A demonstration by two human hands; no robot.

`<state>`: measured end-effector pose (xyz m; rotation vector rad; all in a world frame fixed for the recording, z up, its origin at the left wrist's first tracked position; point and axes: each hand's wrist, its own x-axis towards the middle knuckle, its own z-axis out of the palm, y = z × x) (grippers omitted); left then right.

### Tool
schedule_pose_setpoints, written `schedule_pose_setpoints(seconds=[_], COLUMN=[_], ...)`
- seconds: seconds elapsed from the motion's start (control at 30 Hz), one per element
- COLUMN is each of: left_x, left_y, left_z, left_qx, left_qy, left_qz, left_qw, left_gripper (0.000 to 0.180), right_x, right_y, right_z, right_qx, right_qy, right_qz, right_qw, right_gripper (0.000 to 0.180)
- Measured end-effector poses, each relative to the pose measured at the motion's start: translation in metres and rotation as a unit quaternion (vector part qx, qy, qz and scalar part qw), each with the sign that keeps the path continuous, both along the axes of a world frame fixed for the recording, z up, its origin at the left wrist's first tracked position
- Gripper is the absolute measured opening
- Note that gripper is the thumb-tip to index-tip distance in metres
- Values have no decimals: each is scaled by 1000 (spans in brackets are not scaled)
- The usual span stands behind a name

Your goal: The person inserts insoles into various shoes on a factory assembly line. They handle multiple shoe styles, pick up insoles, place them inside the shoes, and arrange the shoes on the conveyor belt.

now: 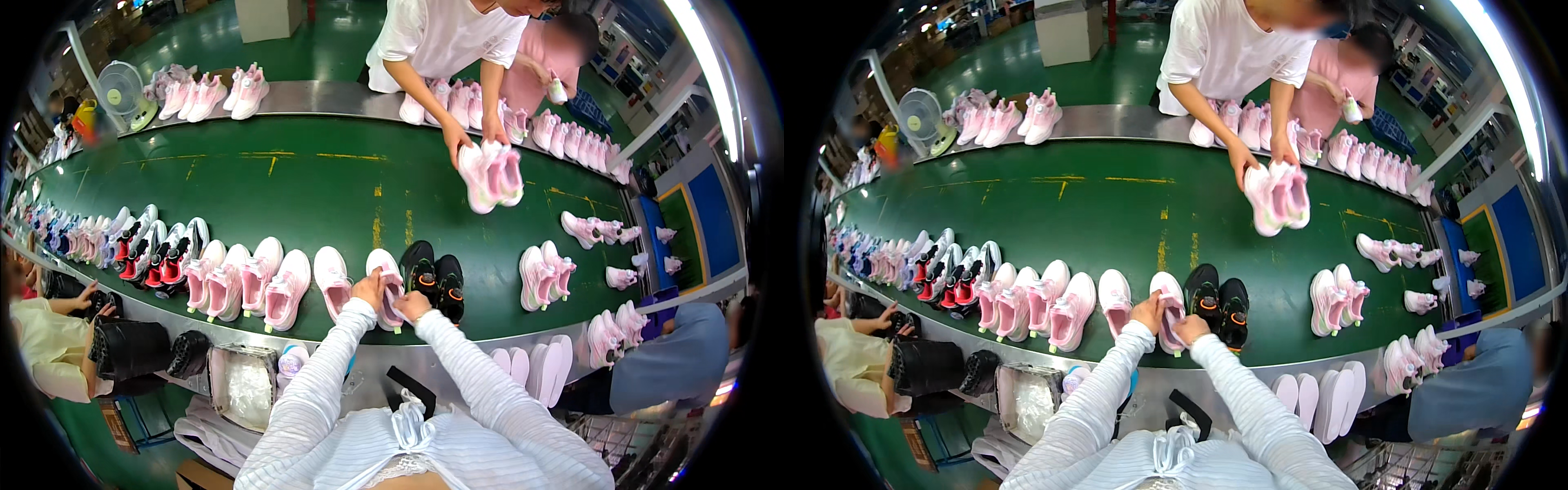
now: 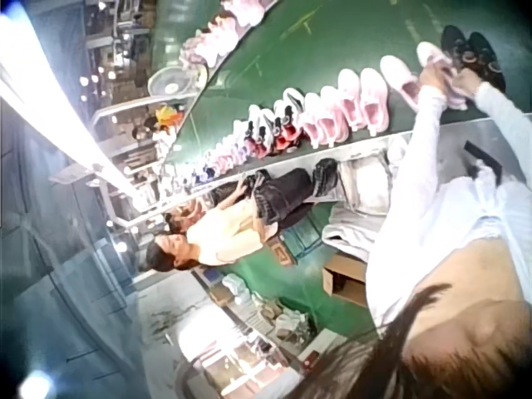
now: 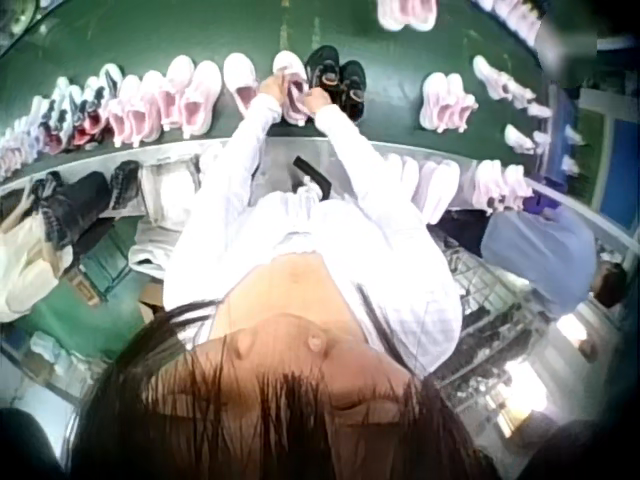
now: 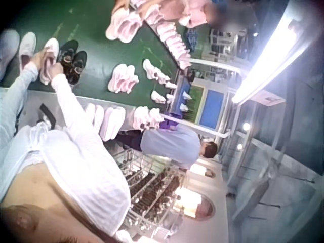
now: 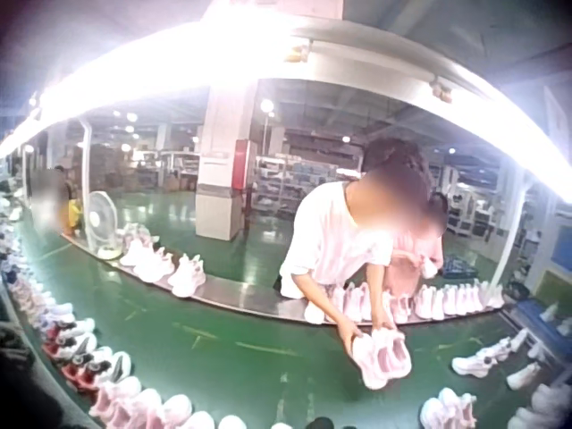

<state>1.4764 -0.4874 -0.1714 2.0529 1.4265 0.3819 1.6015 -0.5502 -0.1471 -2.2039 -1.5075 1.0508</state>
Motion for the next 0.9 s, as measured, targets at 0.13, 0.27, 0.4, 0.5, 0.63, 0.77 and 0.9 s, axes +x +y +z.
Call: schedule_pose_setpoints(seconds=[0.13,0.27,0.4,0.5,0.63,0.77,0.9], left_x=[-4,-7,-14,-21,-12,-16,-21], left_y=[-1,-7,-12,-12,-9,-12,-10], left_z=[5,-5,-12,-18,-10,-25,-23], left_qx=[-1,74,38,-29,-46,-27,-21], left_qy=[-25,-120,-147,-161,-118,-155,-188], left_qz=[-35,-125,-107,-52,-55,-41,-23], left_qw=[999,982,983,985,990,987,982], left_gripper=[36,49,45,37,34,33,31], right_x=[-37,-45,-50,-52,-45,-46,-49], right_y=[-1,9,17,25,29,34,44], right_z=[-17,-33,-56,-52,-59,-65,-49], right_qx=[13,35,102,97,129,131,17], right_qy=[-154,-171,-150,-190,-274,-236,-214], right_qz=[-21,-46,-84,-31,33,55,113], right_qw=[988,984,980,976,952,961,970], right_gripper=[24,22,20,20,22,23,27])
